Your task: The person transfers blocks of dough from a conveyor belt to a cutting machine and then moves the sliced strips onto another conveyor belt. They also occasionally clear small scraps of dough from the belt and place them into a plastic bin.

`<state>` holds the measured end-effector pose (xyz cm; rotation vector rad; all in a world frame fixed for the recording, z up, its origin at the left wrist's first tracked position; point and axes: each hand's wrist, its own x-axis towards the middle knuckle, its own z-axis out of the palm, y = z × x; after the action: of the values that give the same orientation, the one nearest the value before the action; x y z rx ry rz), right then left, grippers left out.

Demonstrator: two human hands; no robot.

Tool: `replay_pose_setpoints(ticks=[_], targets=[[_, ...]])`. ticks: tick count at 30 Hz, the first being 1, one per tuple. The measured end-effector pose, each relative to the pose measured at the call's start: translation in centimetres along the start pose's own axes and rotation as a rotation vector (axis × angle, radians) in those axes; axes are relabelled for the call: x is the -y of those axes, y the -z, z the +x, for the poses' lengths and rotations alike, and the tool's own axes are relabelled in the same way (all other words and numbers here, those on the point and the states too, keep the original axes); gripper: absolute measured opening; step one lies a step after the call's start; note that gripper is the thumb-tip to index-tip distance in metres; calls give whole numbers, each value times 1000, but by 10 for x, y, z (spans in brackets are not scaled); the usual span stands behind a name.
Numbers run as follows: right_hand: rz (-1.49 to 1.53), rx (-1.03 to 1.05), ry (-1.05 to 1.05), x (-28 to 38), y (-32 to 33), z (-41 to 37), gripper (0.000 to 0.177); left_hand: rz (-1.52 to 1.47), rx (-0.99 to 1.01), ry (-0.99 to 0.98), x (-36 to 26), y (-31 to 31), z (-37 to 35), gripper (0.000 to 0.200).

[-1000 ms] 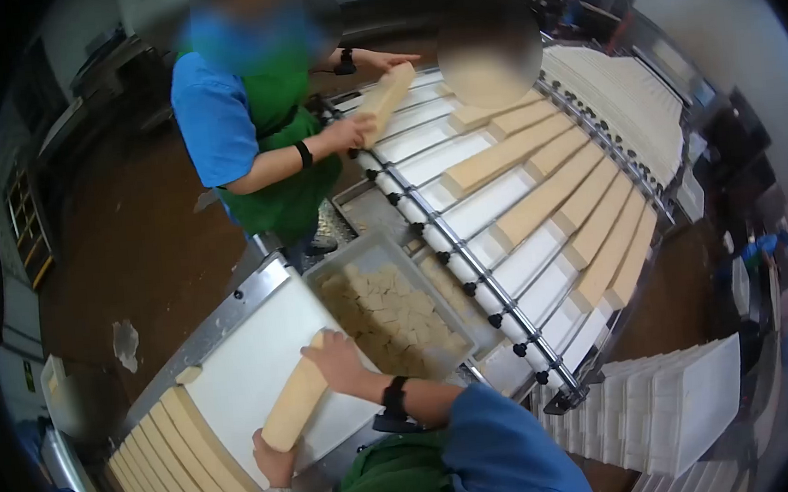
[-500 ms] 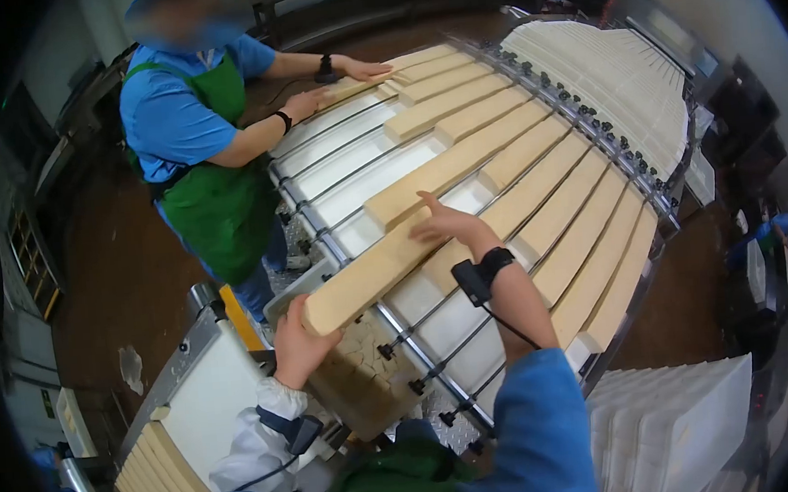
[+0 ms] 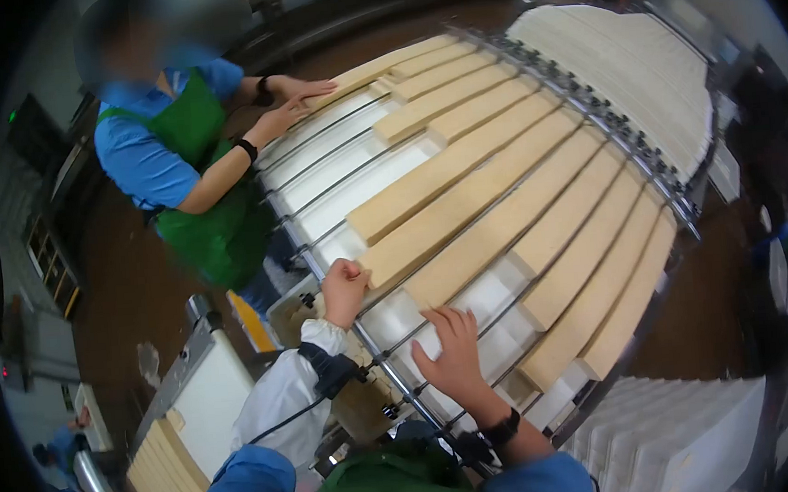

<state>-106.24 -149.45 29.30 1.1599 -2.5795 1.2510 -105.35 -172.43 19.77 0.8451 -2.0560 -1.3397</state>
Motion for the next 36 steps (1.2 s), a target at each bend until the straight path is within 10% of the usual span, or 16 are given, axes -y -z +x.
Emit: replay_pose_setpoints(ticks=[7, 14, 21, 26, 31, 33, 36], targets=[[208, 75, -48, 20, -15, -42, 34, 208, -81, 77, -6, 31, -26, 13], [70, 159, 116, 41, -40, -51, 47, -274, -140, 185, -88, 145, -113, 41], [-557, 746, -91, 54, -54, -77, 93, 762, -626, -489, -149, 295, -175, 13], [-658, 518, 143, 58, -71, -98, 79, 938, -1050, -644, -204, 356, -243, 12], [-871, 922, -118, 18, -113, -79, 91, 644, -1583, -1206, -175, 393, -269, 13], [-924, 945, -167, 20, -115, -83, 96, 702, -1526, -1038, -183, 397, -276, 19], [-955, 752, -108, 44, -96, -85, 99, 946, -907, -557, -208, 402, -298, 36]])
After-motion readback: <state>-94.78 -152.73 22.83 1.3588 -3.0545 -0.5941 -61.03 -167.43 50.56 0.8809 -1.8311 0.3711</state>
